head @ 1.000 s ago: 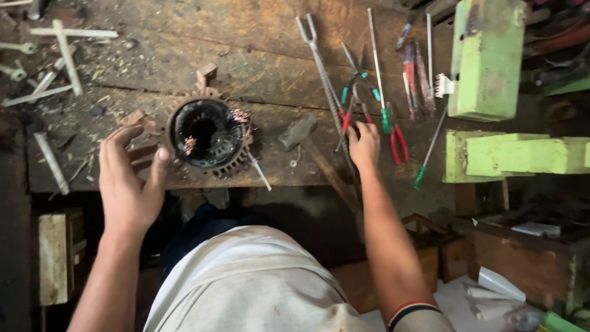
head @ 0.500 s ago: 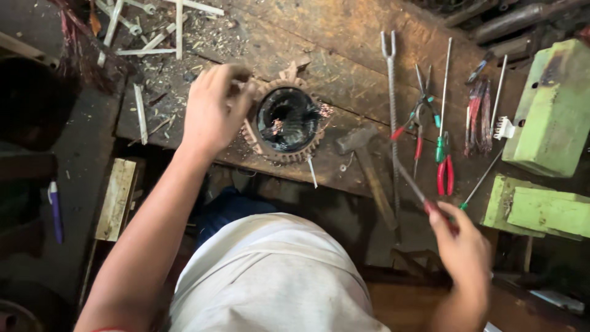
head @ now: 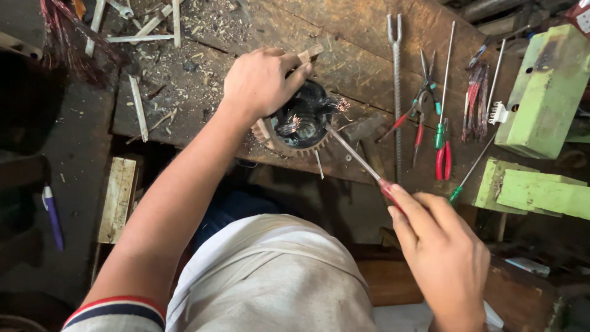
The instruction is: The person removes copper windings from a motor stator using pliers and a screwdriver. They also use a hammer and a metal rod to tap the stator housing. The removed copper wires are placed on the workbench.
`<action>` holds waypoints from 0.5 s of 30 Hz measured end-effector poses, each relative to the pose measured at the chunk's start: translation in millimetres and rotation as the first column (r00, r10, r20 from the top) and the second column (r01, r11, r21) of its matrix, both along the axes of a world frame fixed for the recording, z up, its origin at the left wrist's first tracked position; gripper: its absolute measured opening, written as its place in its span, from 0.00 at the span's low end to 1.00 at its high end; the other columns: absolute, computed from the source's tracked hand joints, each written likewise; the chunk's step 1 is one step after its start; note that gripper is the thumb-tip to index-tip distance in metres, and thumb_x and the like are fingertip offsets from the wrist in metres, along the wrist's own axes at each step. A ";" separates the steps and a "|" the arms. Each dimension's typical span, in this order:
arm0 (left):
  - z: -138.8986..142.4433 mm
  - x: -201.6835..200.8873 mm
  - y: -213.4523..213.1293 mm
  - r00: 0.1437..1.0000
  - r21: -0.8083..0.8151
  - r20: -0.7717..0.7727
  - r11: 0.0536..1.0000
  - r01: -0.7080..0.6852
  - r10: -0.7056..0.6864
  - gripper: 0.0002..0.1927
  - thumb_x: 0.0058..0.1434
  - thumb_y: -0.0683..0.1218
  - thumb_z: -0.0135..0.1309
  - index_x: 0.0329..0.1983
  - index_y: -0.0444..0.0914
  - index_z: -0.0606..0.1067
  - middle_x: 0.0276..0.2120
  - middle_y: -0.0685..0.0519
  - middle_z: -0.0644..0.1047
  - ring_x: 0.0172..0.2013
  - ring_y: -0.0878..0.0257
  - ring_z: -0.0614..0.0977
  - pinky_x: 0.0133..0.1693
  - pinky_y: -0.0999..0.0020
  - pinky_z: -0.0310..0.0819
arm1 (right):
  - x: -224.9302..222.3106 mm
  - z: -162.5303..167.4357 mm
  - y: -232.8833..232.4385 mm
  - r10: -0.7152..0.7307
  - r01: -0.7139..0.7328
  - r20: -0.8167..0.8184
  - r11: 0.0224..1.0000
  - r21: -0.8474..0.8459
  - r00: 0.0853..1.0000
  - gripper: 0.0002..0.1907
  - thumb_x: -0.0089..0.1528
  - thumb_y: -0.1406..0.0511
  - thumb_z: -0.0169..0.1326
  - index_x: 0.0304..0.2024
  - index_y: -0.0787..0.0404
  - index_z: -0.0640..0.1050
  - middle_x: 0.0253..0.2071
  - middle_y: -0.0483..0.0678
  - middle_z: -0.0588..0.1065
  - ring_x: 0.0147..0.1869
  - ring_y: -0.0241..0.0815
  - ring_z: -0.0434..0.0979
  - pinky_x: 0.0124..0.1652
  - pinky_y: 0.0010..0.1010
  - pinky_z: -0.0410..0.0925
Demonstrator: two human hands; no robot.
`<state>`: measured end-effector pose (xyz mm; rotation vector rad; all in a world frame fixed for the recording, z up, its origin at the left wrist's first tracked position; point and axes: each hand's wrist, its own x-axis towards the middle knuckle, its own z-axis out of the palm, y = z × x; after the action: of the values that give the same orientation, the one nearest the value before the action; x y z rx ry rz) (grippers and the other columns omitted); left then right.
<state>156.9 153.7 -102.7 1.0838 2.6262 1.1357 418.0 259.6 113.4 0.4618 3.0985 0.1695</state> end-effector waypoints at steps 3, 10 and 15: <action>0.0 -2.3 -1.2 0.999 -0.020 0.036 1.000 0.001 0.000 0.24 0.69 0.62 0.49 0.37 0.40 0.83 0.35 0.44 0.82 0.37 0.44 0.83 0.36 0.48 0.77 | -4.8 -0.5 -13.4 0.092 -0.103 0.104 0.989 0.104 0.990 0.17 0.61 0.62 0.63 0.54 0.49 0.83 0.43 0.40 0.78 0.36 0.43 0.79 0.35 0.34 0.71; -1.8 -5.3 -2.3 1.000 0.009 0.023 1.000 0.009 -0.009 0.23 0.70 0.61 0.49 0.37 0.40 0.84 0.35 0.43 0.82 0.39 0.44 0.83 0.39 0.49 0.77 | -45.7 11.0 13.0 0.008 0.014 0.100 0.977 -0.212 0.995 0.16 0.61 0.59 0.63 0.52 0.47 0.83 0.42 0.39 0.79 0.35 0.39 0.81 0.35 0.31 0.73; -1.5 -8.2 -3.5 1.000 0.040 -0.002 0.999 -0.004 0.004 0.22 0.67 0.60 0.50 0.35 0.40 0.83 0.34 0.44 0.82 0.38 0.44 0.83 0.38 0.49 0.77 | -47.8 12.0 5.7 0.064 -0.060 0.127 0.998 -0.037 0.990 0.17 0.59 0.61 0.63 0.51 0.48 0.84 0.41 0.44 0.82 0.34 0.44 0.82 0.34 0.35 0.73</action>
<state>148.7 150.2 -104.2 1.0881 2.6197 1.1927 370.3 265.3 125.4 0.3398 2.9865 0.1412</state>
